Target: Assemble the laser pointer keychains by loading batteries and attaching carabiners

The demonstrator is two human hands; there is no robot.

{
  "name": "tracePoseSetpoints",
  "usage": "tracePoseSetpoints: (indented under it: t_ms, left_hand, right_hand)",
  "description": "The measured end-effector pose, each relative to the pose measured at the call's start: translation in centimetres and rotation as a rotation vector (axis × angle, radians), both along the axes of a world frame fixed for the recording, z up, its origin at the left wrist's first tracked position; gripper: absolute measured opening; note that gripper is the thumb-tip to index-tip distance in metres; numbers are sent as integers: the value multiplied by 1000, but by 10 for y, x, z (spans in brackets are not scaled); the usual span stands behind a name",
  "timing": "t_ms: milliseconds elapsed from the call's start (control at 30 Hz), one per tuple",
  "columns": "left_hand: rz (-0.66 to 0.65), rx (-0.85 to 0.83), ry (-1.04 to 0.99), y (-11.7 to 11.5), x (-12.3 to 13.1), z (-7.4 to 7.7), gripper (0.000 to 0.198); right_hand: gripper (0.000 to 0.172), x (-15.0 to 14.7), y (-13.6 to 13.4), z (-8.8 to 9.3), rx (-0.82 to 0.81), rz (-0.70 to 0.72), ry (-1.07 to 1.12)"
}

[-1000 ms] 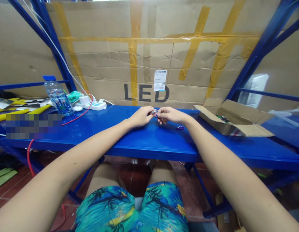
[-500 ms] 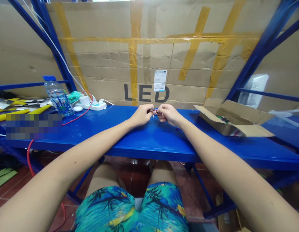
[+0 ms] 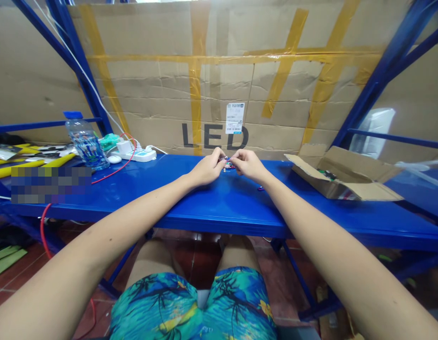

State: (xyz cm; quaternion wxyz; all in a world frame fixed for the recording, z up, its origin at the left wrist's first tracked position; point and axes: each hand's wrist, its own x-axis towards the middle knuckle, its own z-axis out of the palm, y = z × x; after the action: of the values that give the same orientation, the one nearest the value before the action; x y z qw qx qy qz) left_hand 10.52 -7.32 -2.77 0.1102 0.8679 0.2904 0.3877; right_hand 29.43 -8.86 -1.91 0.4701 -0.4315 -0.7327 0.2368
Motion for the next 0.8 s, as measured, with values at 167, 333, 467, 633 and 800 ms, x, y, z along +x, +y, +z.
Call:
tracePoseSetpoints:
  t_ms: [167, 333, 467, 633, 800]
  left_hand:
    - [-52, -107, -28, 0, 1, -1, 6]
    - [-89, -251, -89, -2, 5, -2, 15]
    - [-100, -406, -150, -3, 8, 0, 15]
    - [-154, -559, -192, -6, 9, 7, 10]
    - [-161, -588, -219, -9, 9, 10, 8]
  right_hand:
    - [17, -1, 0, 1, 186, -118, -104]
    - [15, -4, -5, 1, 307, -152, -243]
    - [14, -4, -8, 2, 372, -106, -333]
    - [15, -3, -11, 6, 382, -105, -401]
    - [15, -2, -11, 6, 380, -98, -458]
